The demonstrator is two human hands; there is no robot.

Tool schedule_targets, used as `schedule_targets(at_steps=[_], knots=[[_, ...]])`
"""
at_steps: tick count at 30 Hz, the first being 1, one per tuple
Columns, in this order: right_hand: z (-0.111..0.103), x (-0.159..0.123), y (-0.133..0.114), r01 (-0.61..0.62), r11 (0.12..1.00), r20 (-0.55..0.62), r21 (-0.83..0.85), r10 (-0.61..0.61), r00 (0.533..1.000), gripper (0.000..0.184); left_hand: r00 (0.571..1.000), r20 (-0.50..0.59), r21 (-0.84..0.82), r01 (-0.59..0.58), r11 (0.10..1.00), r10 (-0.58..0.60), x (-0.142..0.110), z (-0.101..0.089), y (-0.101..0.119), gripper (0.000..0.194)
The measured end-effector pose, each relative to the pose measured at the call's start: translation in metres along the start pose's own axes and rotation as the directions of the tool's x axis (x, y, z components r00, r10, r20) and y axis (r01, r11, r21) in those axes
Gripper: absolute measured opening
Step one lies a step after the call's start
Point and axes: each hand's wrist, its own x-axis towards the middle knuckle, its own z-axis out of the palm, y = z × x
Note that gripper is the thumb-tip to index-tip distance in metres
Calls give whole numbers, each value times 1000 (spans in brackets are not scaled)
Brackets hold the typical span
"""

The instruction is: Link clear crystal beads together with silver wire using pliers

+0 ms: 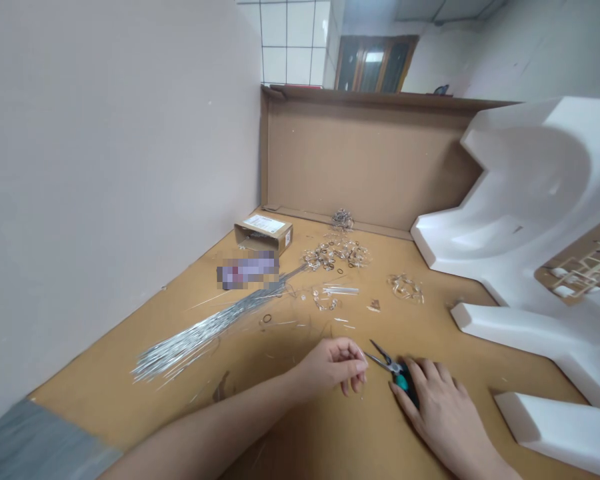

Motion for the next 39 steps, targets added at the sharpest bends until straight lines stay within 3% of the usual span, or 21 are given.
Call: schedule_targets(at_steps=[4,8,11,13,15,17,19,21,22,24,29,31,35,39], knots=[[-21,11,-7,-22,951,55,310,5,998,36,1000,11,24,-8,1000,8,-1,2,-4,32],[-43,26,-28,-157,678,195,719,20,981,32,1000,-13,137,-12,990,14,-4,7,-7,22],[-46,33,-46,-246,471,268,847,20,963,29,999,-26,166,-37,985,42,-7,13,-7,19],[-44,35,-53,-266,396,272,879,42,961,28,998,-30,152,-58,987,63,-7,15,-6,17],[-44,36,-54,-271,369,262,889,76,962,27,998,-21,171,-61,983,65,-9,16,-4,16],[-45,36,-51,-297,359,289,885,75,954,27,997,13,291,-75,954,75,-11,16,2,16],[-46,36,-47,-344,337,351,877,40,935,27,990,66,502,-141,853,125,-15,15,11,16],[-46,36,-43,-382,311,403,870,-3,915,27,972,130,688,-230,688,195,-18,14,21,16],[-46,37,-42,-394,299,418,869,-21,908,27,964,155,737,-259,624,217,-19,14,26,17],[-44,38,-40,-412,275,440,869,-45,897,28,957,183,765,-282,580,223,-19,11,31,20],[-42,42,-37,-443,197,464,875,-80,882,31,989,121,598,-141,789,85,-11,-2,32,25],[-40,42,-38,-446,172,465,878,-93,880,33,991,124,541,-104,835,43,-8,-6,32,26],[-35,43,-44,-430,178,448,885,-81,890,35,991,132,524,-59,850,-13,-2,-9,31,25],[-28,44,-46,-379,239,400,894,-45,915,28,989,140,623,-122,773,43,-3,-12,29,26]])
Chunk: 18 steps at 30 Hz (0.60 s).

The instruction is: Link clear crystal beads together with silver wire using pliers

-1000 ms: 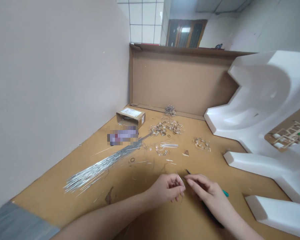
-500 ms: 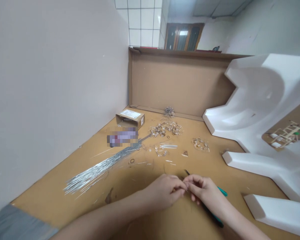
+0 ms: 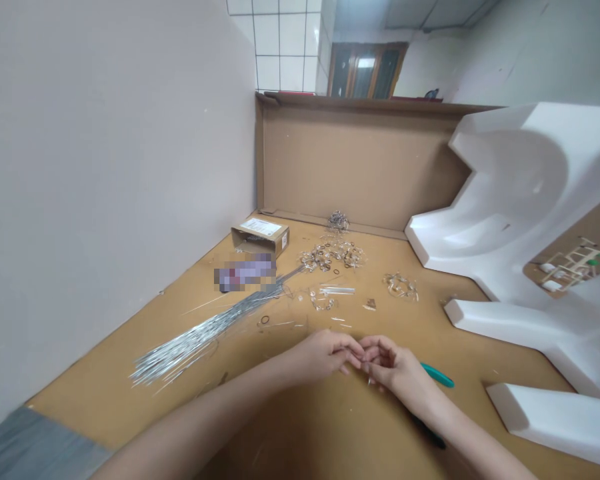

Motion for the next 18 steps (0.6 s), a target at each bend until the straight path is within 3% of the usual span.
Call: schedule_targets(at_steps=[2,5,9,11,13,15,18], knots=[[-3,0,3,33,998,-31,-54,-35,999,29,995,-69,171,-65,983,77,-1,-1,1,26],[-9,-1,1,78,988,-45,-137,-84,995,41,964,-121,478,-153,865,237,0,-1,5,26],[-13,-4,-12,151,898,-23,-414,-176,984,53,925,7,674,-285,681,380,10,0,4,20],[-13,-5,-18,150,849,-27,-506,-189,982,46,904,84,746,-335,575,418,16,1,2,18],[-14,-6,-21,129,858,-26,-497,-163,986,28,901,106,784,-336,522,420,20,1,2,20],[-16,-8,-22,110,885,-8,-453,-127,992,19,915,83,751,-318,578,395,21,-1,6,23],[-18,-11,-24,71,939,42,-337,-60,997,27,952,35,519,-277,809,304,19,-6,11,22]])
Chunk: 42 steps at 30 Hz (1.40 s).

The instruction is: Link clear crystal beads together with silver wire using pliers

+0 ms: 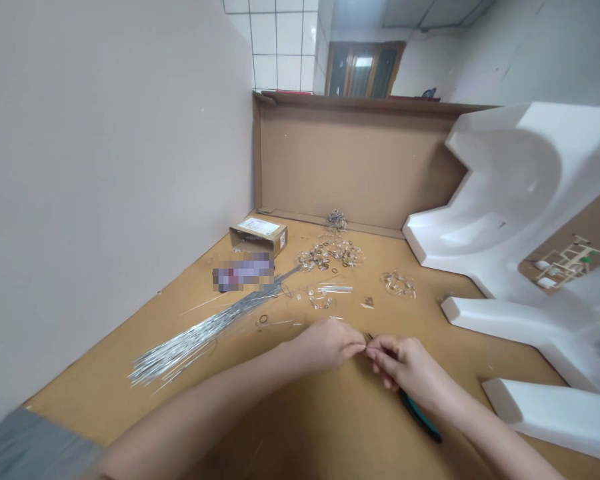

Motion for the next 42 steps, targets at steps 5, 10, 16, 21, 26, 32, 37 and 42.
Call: schedule_targets(at_steps=[5,10,16,21,26,32,37,42], knots=[[-9,-5,-6,-89,957,85,277,68,994,32,939,180,-622,340,705,-294,-7,-3,-4,21],[-14,-11,-1,-209,820,149,533,152,977,29,916,243,-887,343,308,-320,-17,5,-7,22],[-2,-17,8,-224,660,162,717,155,975,21,900,236,-949,295,113,-367,-24,15,-4,22],[14,-18,9,-161,577,125,801,102,987,16,909,211,-975,221,-14,-360,-23,21,-3,18],[24,-12,11,-87,531,58,843,71,996,14,906,206,-977,172,-124,-369,-23,24,0,16],[29,-8,12,-29,491,15,871,33,999,10,894,196,-978,152,-140,-403,-24,27,-1,15],[31,-7,13,-23,410,23,912,7,1000,9,887,198,-977,143,-160,-418,-24,28,-2,14],[33,-6,18,-32,357,38,933,-10,999,7,886,198,-974,128,-188,-420,-24,28,-3,14]])
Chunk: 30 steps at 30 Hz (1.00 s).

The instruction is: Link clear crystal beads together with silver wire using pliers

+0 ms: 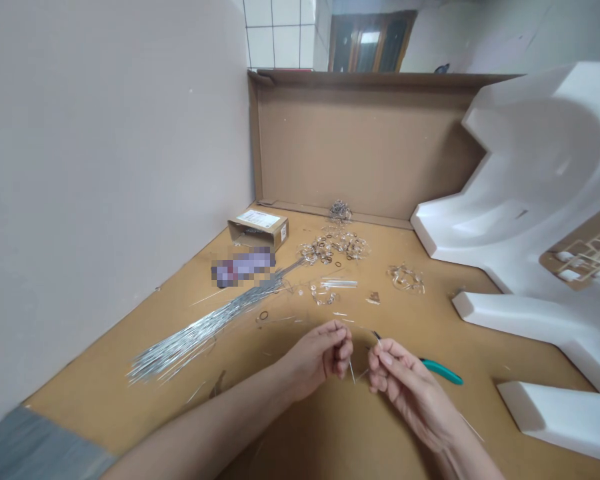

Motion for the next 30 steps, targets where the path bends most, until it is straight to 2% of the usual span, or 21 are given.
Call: schedule_targets(at_steps=[10,19,25,30], knots=[[4,-1,3,-10,991,48,133,4,999,6,999,-32,-72,37,997,-39,-2,7,2,14],[3,0,5,-5,997,24,81,3,1000,7,999,-31,-117,4,993,-7,-2,7,1,11],[12,0,7,66,996,0,63,-66,998,16,1000,-7,-120,-17,993,17,-1,6,-4,12],[11,-2,11,99,993,-38,58,-97,995,20,999,20,-134,-36,990,39,-2,7,-2,11]])
